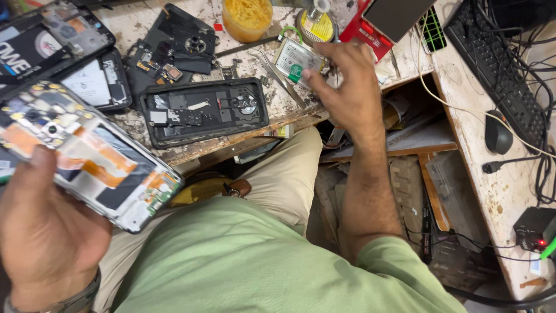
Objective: The person uses a thin metal tool to pry and separate the screen assembly from the phone chassis. They then peel off adhesive strips, lift the motherboard, and place a new battery into the phone.
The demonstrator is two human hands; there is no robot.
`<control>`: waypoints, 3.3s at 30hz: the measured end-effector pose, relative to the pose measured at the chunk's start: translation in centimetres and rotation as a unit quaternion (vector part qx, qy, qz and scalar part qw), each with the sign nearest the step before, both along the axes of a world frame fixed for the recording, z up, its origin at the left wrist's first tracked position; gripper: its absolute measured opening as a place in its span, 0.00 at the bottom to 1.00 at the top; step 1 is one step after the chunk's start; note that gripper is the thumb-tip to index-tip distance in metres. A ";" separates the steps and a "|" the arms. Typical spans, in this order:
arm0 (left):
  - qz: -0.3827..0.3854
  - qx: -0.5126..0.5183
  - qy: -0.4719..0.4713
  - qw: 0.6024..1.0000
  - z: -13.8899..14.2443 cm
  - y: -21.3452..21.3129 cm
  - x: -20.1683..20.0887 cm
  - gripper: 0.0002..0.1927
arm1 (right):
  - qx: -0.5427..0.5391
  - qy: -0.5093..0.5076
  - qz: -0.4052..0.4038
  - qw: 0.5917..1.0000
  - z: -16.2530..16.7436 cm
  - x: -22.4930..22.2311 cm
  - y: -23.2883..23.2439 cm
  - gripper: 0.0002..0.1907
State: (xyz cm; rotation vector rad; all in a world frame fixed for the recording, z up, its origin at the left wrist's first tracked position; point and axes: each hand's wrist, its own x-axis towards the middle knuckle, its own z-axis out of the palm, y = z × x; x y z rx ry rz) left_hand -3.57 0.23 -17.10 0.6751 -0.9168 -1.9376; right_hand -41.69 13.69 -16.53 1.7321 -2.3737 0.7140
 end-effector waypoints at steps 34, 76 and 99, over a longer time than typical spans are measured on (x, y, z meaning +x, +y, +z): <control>-0.080 -0.080 0.053 0.992 -2.4 -0.5 1.5 0.29 | -0.323 -0.666 0.054 0.670 -1.1 -1.4 -3.4 0.10; -0.014 -0.046 0.013 0.999 -3.5 -0.2 0.9 0.26 | -0.237 -0.628 0.187 0.717 -1.3 14.2 -2.4 0.26; -0.100 -0.170 0.022 0.980 -3.7 -0.4 1.3 0.28 | -0.164 -0.529 0.142 0.820 -1.7 15.3 -3.8 0.15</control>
